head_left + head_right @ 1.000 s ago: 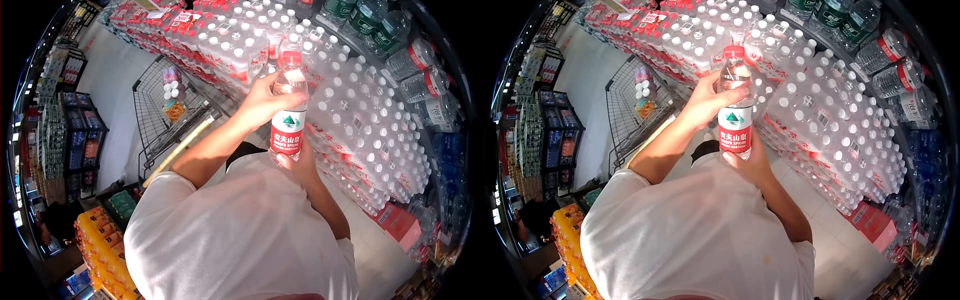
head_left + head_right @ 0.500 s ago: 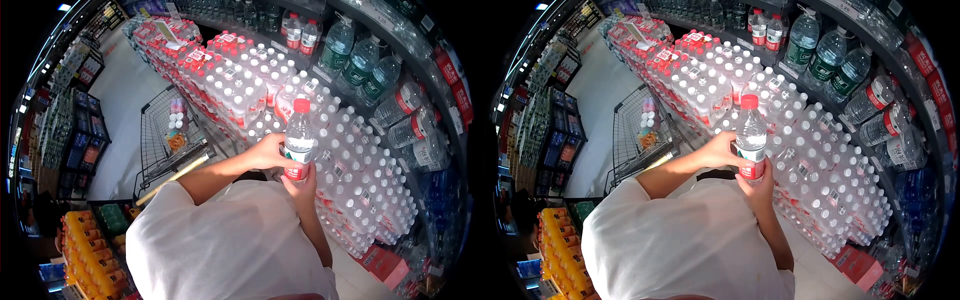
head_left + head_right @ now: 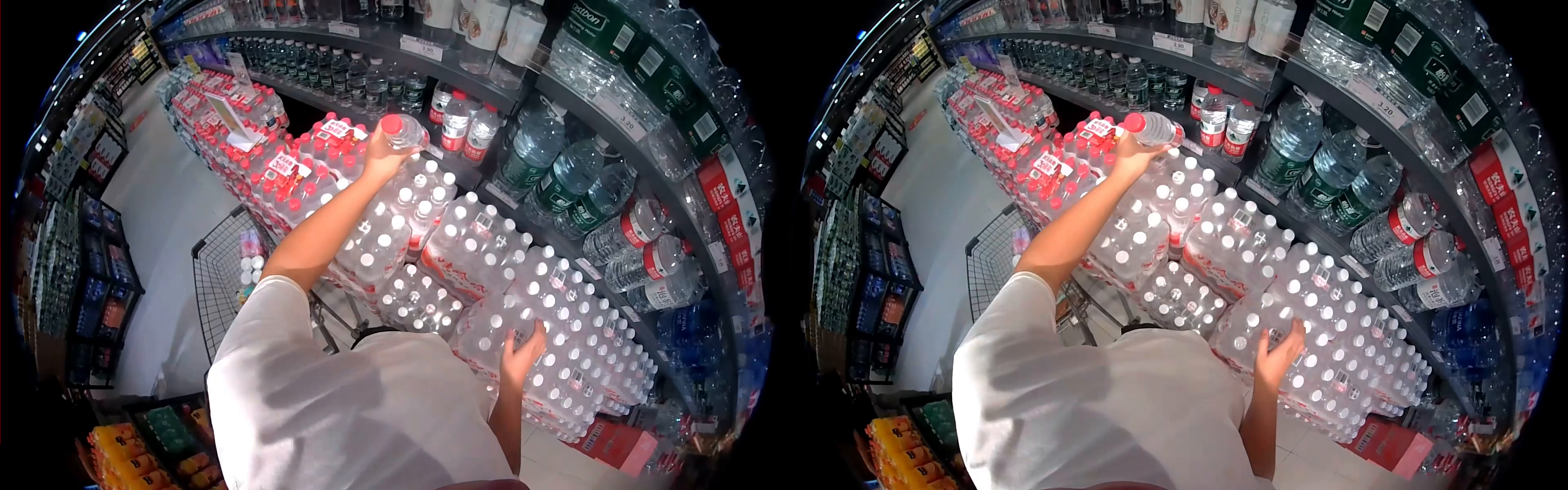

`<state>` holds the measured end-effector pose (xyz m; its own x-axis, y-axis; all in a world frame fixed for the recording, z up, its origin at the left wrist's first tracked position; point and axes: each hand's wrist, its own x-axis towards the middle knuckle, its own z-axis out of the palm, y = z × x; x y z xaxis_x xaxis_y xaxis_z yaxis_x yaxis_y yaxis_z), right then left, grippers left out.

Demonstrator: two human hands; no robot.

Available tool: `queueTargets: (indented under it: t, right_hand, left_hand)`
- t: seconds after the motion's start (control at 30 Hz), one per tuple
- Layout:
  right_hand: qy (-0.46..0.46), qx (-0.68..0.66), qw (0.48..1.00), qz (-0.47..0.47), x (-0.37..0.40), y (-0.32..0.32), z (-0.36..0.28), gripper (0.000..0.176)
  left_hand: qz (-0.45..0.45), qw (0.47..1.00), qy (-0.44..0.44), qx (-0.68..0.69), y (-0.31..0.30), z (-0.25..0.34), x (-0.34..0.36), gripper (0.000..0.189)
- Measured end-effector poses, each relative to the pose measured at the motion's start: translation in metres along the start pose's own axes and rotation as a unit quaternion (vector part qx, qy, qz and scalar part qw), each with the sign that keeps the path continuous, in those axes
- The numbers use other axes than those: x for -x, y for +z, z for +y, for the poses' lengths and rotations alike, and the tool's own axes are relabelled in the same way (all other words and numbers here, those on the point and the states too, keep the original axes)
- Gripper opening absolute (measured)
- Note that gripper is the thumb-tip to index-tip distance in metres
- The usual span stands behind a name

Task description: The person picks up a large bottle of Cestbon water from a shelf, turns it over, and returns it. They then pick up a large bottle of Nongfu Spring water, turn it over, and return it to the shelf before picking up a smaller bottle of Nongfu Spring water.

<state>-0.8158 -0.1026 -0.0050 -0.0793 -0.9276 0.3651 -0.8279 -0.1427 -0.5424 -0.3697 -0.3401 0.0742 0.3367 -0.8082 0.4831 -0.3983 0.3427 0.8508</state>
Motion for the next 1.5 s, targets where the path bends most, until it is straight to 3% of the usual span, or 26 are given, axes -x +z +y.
queueTargets:
  t: [0.07,0.13,0.17,0.27,0.3,0.4,0.47,0.57,0.73,0.87,0.97,1.1,1.33,1.5]
  right_hand:
    - [0.003,0.067,0.998,0.009,0.008,0.011,0.008,0.063]
    - [-0.006,0.145,0.989,0.002,0.013,0.02,0.011,0.061]
    - [0.004,0.131,0.991,0.008,0.013,0.022,0.008,0.058]
    - [0.013,0.131,0.991,0.022,0.011,0.024,0.005,0.056]
    - [0.016,0.139,0.99,0.025,0.01,0.023,0.002,0.052]
    - [0.017,0.142,0.989,0.022,0.01,0.022,0.002,0.049]
    - [0.02,0.143,0.989,0.029,0.008,0.023,0.001,0.046]
    - [0.02,0.151,0.988,0.033,0.008,0.026,0.001,0.044]
    - [0.02,0.154,0.987,0.036,0.007,0.025,0.0,0.042]
    - [0.014,0.15,0.988,0.037,0.008,0.023,0.001,0.042]
    - [0.011,0.149,0.988,0.039,0.009,0.022,0.002,0.042]
    - [0.003,0.146,0.988,0.045,0.011,0.023,0.005,0.043]
    - [-0.057,0.137,0.988,0.042,0.015,0.02,0.011,0.047]
    - [-0.061,0.124,0.989,-0.055,0.015,0.006,0.004,0.059]
  left_hand:
    - [0.013,1.0,-0.009,0.012,0.012,-0.044,-0.044,0.07]
    - [0.012,0.999,0.032,0.024,0.017,-0.035,-0.066,0.07]
    - [0.018,1.0,0.01,-0.021,0.022,-0.038,-0.077,0.069]
    - [-0.06,0.998,0.025,0.011,0.041,-0.104,-0.118,0.075]
    - [-0.054,0.996,0.017,-0.062,0.041,-0.095,-0.119,0.082]
    - [-0.084,0.993,-0.043,-0.064,0.055,-0.114,-0.134,0.086]
    - [-0.159,0.987,-0.032,0.013,0.069,-0.152,-0.142,0.083]
    - [-0.166,0.981,-0.027,0.1,0.076,-0.16,-0.142,0.08]
    - [-0.18,0.977,-0.037,0.106,0.077,-0.158,-0.143,0.084]
    - [-0.11,0.993,-0.044,-0.014,0.071,-0.146,-0.125,0.076]
    - [-0.021,0.997,-0.004,-0.069,0.055,-0.124,-0.101,0.058]
    - [0.006,1.0,-0.01,0.015,0.019,-0.1,-0.07,0.034]
    - [0.051,0.996,0.003,-0.073,-0.062,-0.036,0.023,0.024]
    - [0.091,0.973,-0.038,-0.21,-0.146,-0.021,0.132,0.031]
